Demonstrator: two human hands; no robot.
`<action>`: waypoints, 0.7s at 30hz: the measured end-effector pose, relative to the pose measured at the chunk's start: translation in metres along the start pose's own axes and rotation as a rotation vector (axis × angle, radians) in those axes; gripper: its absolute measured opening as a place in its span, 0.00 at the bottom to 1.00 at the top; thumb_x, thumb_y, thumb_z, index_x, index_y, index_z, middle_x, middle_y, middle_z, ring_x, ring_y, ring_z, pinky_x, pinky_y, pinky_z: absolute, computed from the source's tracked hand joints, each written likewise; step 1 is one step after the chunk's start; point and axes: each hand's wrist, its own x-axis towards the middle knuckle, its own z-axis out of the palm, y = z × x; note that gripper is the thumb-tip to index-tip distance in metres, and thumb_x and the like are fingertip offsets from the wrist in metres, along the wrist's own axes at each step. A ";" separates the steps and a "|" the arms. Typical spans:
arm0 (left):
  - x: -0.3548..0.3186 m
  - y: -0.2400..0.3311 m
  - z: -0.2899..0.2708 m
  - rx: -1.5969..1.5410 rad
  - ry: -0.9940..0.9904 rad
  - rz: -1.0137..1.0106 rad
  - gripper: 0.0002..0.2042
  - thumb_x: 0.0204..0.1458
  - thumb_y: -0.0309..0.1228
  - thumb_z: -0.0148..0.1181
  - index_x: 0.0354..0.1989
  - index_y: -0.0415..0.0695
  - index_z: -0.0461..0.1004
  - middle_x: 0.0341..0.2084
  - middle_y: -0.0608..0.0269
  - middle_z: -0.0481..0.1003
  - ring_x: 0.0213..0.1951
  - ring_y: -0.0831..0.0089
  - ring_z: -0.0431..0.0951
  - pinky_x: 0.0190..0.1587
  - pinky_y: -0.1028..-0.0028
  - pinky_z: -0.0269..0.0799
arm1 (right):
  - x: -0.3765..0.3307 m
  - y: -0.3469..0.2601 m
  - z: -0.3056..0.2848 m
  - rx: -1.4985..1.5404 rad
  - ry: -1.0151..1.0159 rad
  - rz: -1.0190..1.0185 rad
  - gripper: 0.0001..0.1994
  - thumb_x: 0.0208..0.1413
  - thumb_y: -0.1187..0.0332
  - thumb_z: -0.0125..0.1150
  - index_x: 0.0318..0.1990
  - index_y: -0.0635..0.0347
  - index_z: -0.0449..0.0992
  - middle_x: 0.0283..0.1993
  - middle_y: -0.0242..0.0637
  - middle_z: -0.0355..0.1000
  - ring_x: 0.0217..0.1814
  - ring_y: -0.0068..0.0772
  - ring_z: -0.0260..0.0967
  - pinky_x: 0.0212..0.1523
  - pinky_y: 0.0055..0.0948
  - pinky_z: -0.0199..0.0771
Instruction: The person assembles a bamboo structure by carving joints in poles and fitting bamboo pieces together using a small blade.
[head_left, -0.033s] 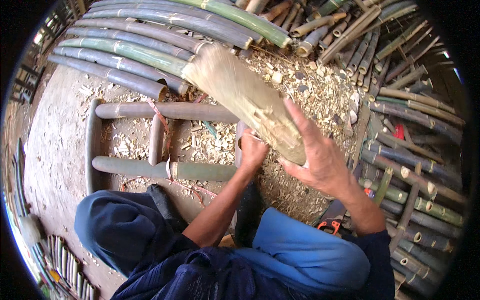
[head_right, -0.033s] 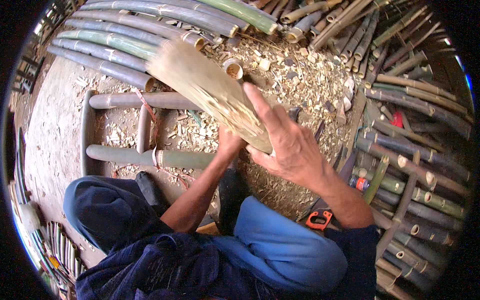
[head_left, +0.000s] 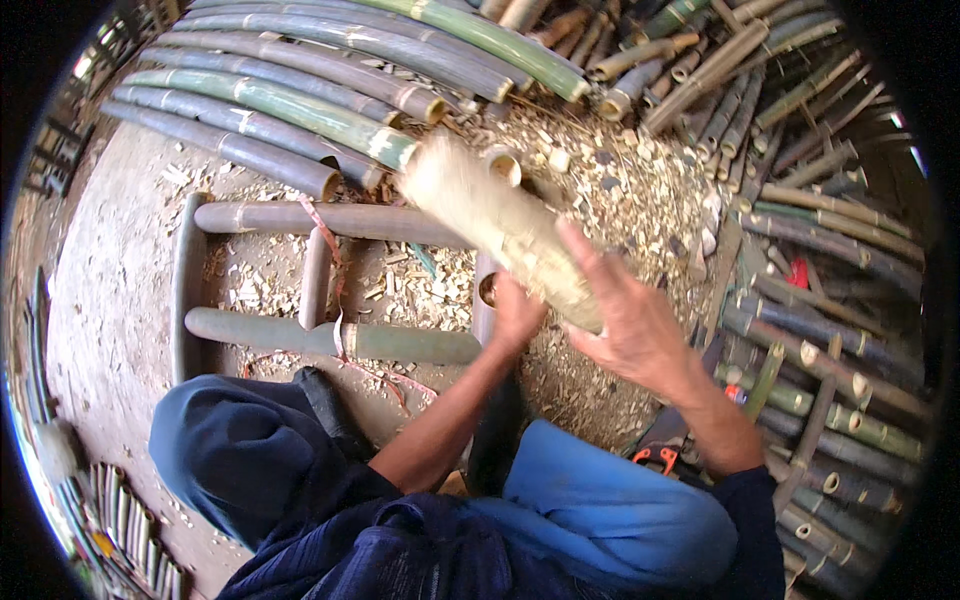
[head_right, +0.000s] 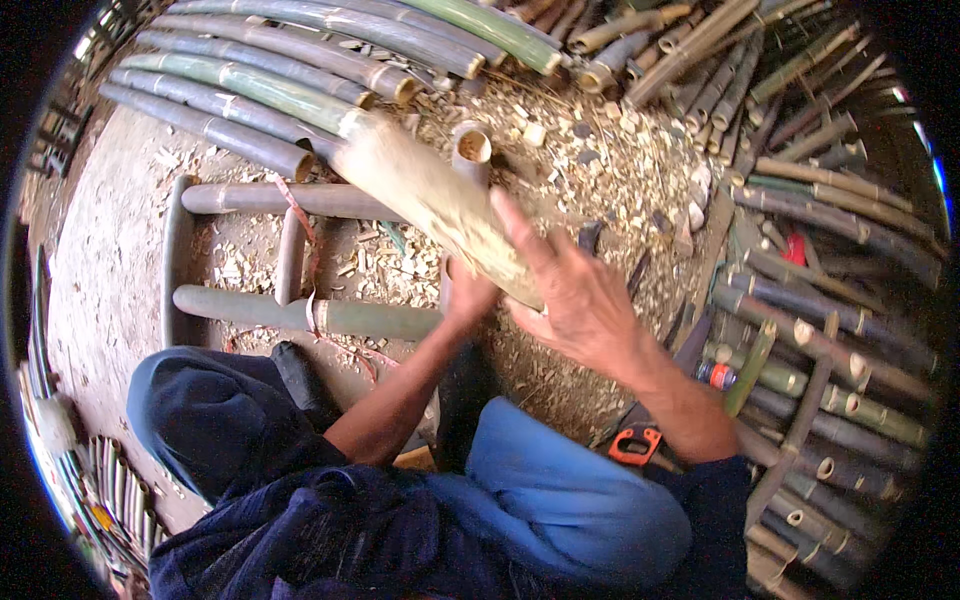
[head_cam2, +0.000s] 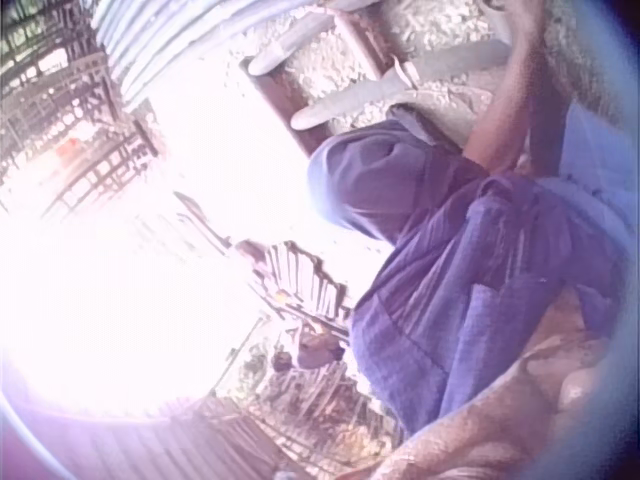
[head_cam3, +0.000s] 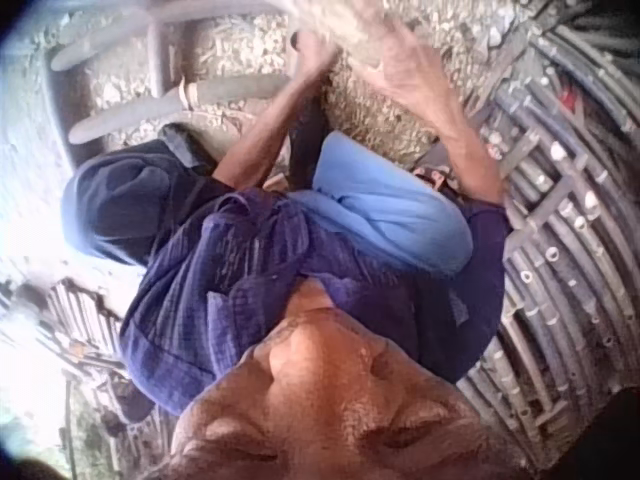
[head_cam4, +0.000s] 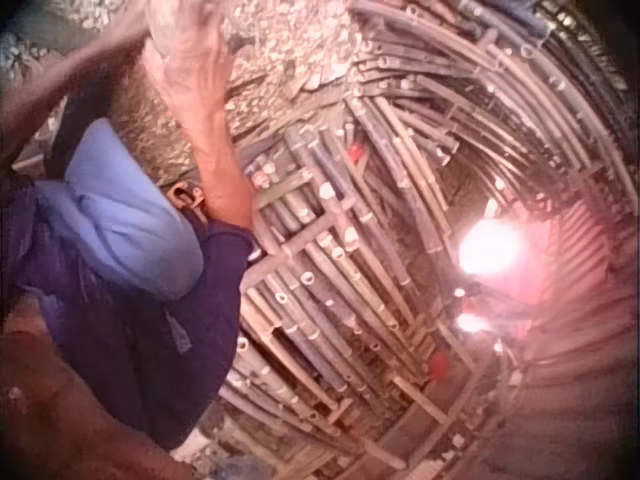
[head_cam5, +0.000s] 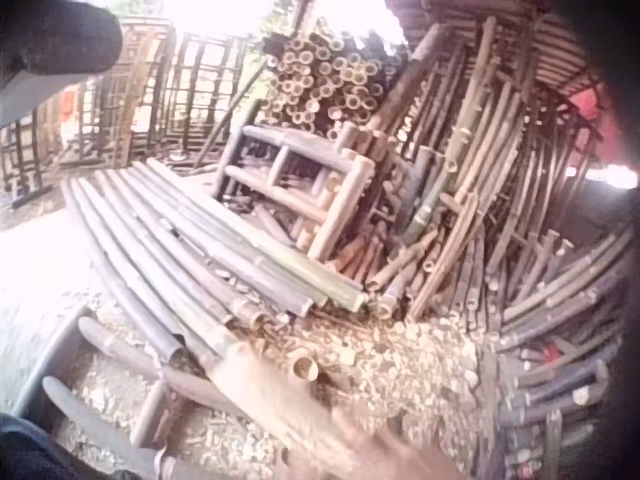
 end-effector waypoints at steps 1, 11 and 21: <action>-0.005 -0.007 0.010 0.113 0.011 0.235 0.17 0.52 0.28 0.69 0.50 0.36 0.79 0.45 0.52 0.83 0.48 0.62 0.83 0.53 0.65 0.78 | 0.005 -0.004 -0.010 -0.033 -0.105 0.094 0.57 0.43 0.73 0.75 0.80 0.40 0.44 0.62 0.55 0.70 0.54 0.56 0.78 0.51 0.48 0.83; 0.005 0.007 -0.004 0.369 -0.229 0.277 0.13 0.48 0.34 0.69 0.21 0.37 0.76 0.17 0.52 0.74 0.21 0.62 0.74 0.28 0.63 0.68 | 0.004 -0.006 -0.024 0.309 0.092 0.153 0.54 0.43 0.77 0.70 0.79 0.48 0.46 0.70 0.56 0.65 0.68 0.54 0.69 0.68 0.43 0.69; 0.019 -0.001 -0.011 0.366 -0.393 0.154 0.11 0.42 0.35 0.71 0.27 0.39 0.80 0.28 0.44 0.80 0.32 0.48 0.82 0.36 0.55 0.75 | -0.004 -0.002 0.002 0.305 -0.009 0.252 0.55 0.43 0.78 0.73 0.79 0.53 0.45 0.71 0.56 0.64 0.69 0.50 0.68 0.69 0.42 0.68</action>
